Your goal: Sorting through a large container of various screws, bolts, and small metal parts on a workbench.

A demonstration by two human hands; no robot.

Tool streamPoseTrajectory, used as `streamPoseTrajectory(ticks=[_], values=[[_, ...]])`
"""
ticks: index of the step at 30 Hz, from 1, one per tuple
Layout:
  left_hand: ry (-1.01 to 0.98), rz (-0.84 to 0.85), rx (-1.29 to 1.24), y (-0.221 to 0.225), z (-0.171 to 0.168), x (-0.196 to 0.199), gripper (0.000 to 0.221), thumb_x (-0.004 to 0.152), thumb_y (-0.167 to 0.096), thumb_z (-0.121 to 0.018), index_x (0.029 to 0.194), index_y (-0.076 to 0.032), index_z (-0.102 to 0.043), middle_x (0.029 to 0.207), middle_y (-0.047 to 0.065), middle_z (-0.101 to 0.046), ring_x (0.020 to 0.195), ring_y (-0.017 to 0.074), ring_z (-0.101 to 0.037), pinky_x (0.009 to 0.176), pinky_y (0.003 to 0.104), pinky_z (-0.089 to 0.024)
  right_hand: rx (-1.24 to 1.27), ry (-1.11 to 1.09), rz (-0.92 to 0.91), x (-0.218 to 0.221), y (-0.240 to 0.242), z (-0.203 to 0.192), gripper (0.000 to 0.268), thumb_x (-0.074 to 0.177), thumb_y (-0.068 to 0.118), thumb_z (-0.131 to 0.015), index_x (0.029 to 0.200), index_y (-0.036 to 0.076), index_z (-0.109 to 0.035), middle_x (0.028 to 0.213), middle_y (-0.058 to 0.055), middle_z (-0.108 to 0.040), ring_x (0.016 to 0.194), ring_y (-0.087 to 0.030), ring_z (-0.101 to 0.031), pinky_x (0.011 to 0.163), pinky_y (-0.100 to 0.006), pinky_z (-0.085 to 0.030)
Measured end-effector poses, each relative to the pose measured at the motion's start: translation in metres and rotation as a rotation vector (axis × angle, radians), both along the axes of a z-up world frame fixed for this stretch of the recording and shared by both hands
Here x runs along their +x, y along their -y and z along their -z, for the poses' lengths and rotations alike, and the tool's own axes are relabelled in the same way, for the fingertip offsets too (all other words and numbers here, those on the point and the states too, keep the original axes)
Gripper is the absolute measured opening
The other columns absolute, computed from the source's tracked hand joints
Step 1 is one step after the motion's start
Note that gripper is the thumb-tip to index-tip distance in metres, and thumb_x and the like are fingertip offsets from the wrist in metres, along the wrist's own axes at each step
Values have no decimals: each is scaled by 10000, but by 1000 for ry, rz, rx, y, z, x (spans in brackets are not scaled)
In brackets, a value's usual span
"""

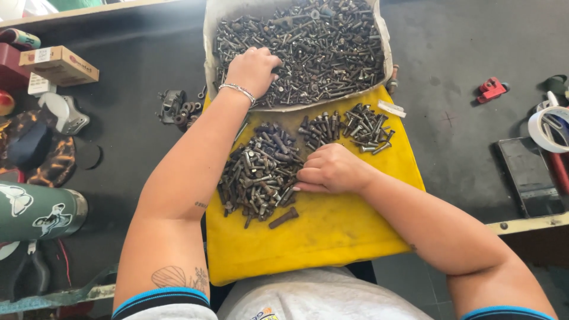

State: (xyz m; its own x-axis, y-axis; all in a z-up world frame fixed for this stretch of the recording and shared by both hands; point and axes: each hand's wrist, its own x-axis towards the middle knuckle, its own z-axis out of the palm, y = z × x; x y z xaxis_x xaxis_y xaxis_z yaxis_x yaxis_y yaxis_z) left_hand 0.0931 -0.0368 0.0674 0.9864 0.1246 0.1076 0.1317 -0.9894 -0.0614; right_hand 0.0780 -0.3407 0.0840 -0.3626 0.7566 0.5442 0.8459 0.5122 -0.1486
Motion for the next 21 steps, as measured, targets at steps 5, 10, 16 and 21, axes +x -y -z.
streamPoseTrajectory(ticks=[5, 10, 16, 21], values=[[65, 37, -33, -6, 11, 5, 193, 950, -215, -753, 1126, -138, -735, 998, 106, -677, 958, 336, -633, 666, 499, -583, -19, -26, 1, 0, -1, -1, 351, 1037, 314, -645, 752, 114, -596, 612, -32, -566, 525, -220, -557, 495, -355, -453], [148, 128, 70, -10, 19, 6, 79, 917, -211, -793, 943, -153, -746, 919, 48, -680, 878, 290, -611, 589, 438, -574, -18, -22, 4, 1, -2, 0, 345, 1040, 309, -636, 765, 105, -596, 616, -36, -568, 525, -225, -554, 499, -360, -451], [178, 155, 116, -4, 12, -6, 125, 946, -106, -732, 893, -111, -619, 793, 58, -678, 759, 288, -628, 594, 435, -547, -19, -36, 12, 2, -2, 3, 339, 1037, 311, -640, 766, 109, -624, 609, -27, -573, 515, -194, -563, 489, -332, -476], [395, 209, -277, 33, -38, -46, 341, 1012, -75, -686, 1328, -108, -562, 812, 128, -639, 819, 307, -614, 551, 421, -518, -24, -42, 21, 1, -1, 0, 347, 1036, 311, -646, 757, 106, -616, 606, -25, -579, 511, -194, -565, 489, -332, -480]])
